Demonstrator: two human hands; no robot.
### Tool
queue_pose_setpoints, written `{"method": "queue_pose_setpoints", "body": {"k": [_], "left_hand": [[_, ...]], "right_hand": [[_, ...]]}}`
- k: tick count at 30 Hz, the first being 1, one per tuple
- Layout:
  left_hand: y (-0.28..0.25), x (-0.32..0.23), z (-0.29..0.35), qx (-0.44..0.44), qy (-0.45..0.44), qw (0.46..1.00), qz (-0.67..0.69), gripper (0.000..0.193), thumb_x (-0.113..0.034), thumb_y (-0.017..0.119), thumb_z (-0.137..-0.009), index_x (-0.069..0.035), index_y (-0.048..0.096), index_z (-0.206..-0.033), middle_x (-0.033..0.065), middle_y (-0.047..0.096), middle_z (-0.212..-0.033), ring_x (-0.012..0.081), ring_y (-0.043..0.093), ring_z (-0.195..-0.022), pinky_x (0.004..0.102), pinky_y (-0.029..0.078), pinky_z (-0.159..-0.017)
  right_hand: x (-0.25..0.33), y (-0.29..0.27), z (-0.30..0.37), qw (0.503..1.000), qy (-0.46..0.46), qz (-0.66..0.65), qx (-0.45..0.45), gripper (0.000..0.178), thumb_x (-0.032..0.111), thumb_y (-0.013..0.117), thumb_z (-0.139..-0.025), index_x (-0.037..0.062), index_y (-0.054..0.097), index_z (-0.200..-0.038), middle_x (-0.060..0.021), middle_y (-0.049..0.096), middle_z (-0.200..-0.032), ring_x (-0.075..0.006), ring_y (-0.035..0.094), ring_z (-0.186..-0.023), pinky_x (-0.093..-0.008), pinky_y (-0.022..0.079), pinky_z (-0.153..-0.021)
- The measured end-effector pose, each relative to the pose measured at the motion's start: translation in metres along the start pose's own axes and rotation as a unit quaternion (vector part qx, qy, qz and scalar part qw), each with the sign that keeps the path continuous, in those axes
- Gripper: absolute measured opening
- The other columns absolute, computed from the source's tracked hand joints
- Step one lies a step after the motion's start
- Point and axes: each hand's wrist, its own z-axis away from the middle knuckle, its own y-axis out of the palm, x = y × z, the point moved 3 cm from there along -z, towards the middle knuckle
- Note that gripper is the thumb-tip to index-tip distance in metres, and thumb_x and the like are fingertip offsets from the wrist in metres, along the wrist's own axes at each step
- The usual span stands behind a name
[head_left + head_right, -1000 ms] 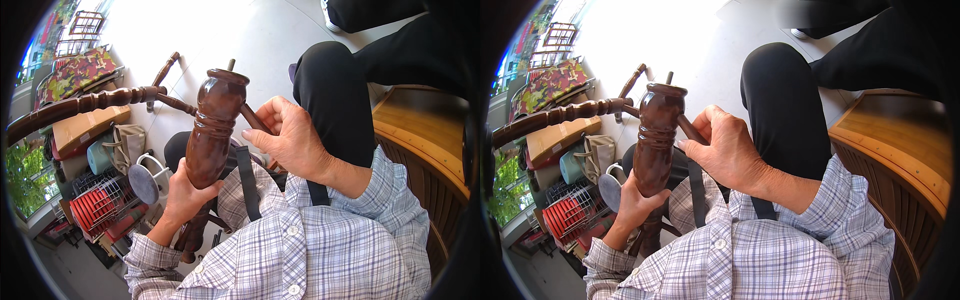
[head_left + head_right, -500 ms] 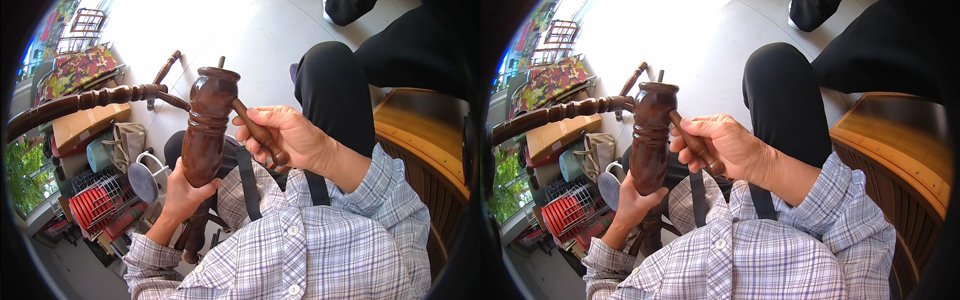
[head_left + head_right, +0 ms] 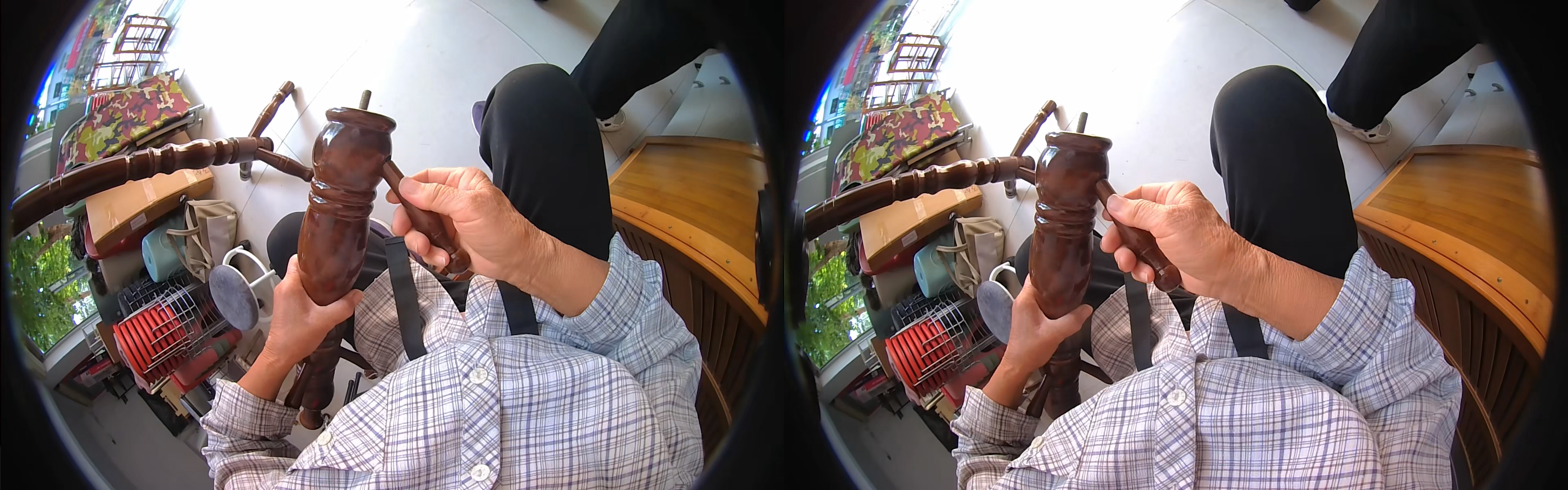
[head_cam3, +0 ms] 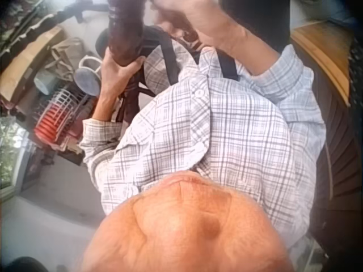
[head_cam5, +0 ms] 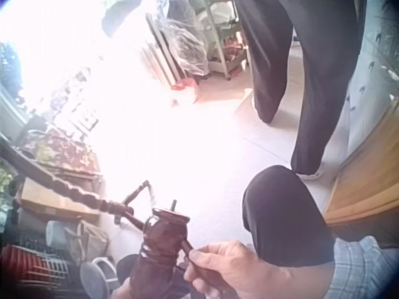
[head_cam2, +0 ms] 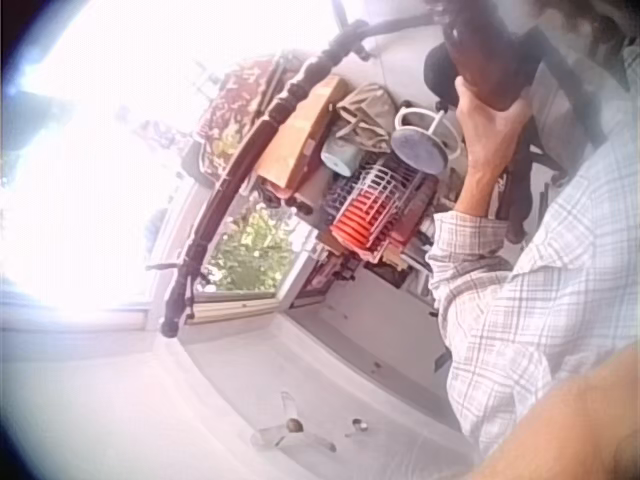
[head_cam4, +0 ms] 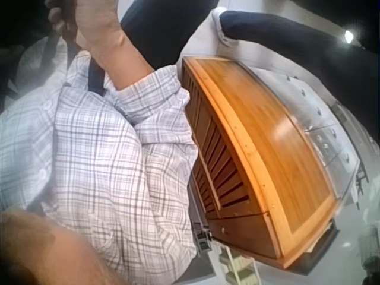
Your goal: The person assembles wooden furniture parts by hand, inserting a dowel into a turned wooden leg and then attaching a crosspiece to the leg. The person handles the wooden leg, dowel, and crosspiece, aligning and fitting them together.
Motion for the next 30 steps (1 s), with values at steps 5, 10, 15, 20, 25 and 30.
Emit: {"method": "queue_pose_setpoints", "body": {"k": [5,10,15,20,25,30], "left_hand": [[-0.001,0.004,0.000,-0.001,-0.006,1.000,0.011,0.063,-0.019,0.089,-0.077,0.004,0.053,-0.123,0.0129,0.071,-0.111,0.0175,0.068,-0.102,0.0324,0.054,-0.093],[0.000,0.005,0.000,-0.005,-0.006,1.000,0.017,0.062,-0.019,0.089,-0.077,0.004,0.054,-0.122,0.0132,0.072,-0.110,0.0180,0.069,-0.101,0.0326,0.055,-0.092],[0.000,0.006,-0.001,0.006,0.005,1.000,0.003,0.063,-0.019,0.089,-0.076,0.004,0.053,-0.123,0.0141,0.072,-0.109,0.0189,0.070,-0.100,0.0327,0.055,-0.092],[0.000,0.005,-0.001,0.002,0.008,1.000,0.008,0.064,-0.020,0.089,-0.077,0.005,0.053,-0.123,0.0145,0.072,-0.110,0.0189,0.070,-0.101,0.0329,0.056,-0.092],[0.000,0.003,-0.001,0.001,0.005,1.000,0.020,0.065,-0.020,0.089,-0.076,0.005,0.053,-0.124,0.0152,0.072,-0.111,0.0194,0.070,-0.102,0.0333,0.055,-0.093],[0.000,0.006,-0.003,0.009,0.005,1.000,0.001,0.067,-0.021,0.090,-0.076,0.005,0.053,-0.125,0.0158,0.072,-0.112,0.0208,0.070,-0.102,0.0340,0.055,-0.093]], "right_hand": [[-0.002,-0.001,-0.006,0.996,0.050,-0.076,0.024,0.038,0.030,0.048,-0.112,-0.0043,0.063,-0.117,-0.0102,0.071,-0.085,-0.0110,0.067,-0.059,-0.0209,0.053,-0.048],[0.010,0.007,0.000,0.990,0.003,0.139,-0.023,0.036,0.030,0.055,-0.110,-0.0049,0.061,-0.118,-0.0098,0.071,-0.082,-0.0109,0.067,-0.052,-0.0195,0.054,-0.047],[0.011,0.010,0.005,0.952,-0.071,0.286,-0.086,0.031,0.017,0.068,-0.102,-0.0072,0.059,-0.118,-0.0137,0.072,-0.083,-0.0114,0.068,-0.054,-0.0224,0.056,-0.045],[0.008,0.006,0.001,0.984,-0.059,0.158,-0.060,0.029,0.017,0.065,-0.103,-0.0093,0.061,-0.116,-0.0165,0.073,-0.084,-0.0158,0.074,-0.063,-0.0272,0.063,-0.051],[0.005,0.002,-0.001,0.994,-0.037,0.094,-0.028,0.032,0.020,0.062,-0.105,-0.0100,0.062,-0.117,-0.0178,0.074,-0.090,-0.0176,0.075,-0.065,-0.0287,0.064,-0.054],[0.013,0.005,0.008,0.964,-0.061,0.253,-0.055,0.037,0.022,0.070,-0.101,-0.0089,0.059,-0.119,-0.0155,0.072,-0.087,-0.0146,0.073,-0.066,-0.0250,0.063,-0.055]]}}
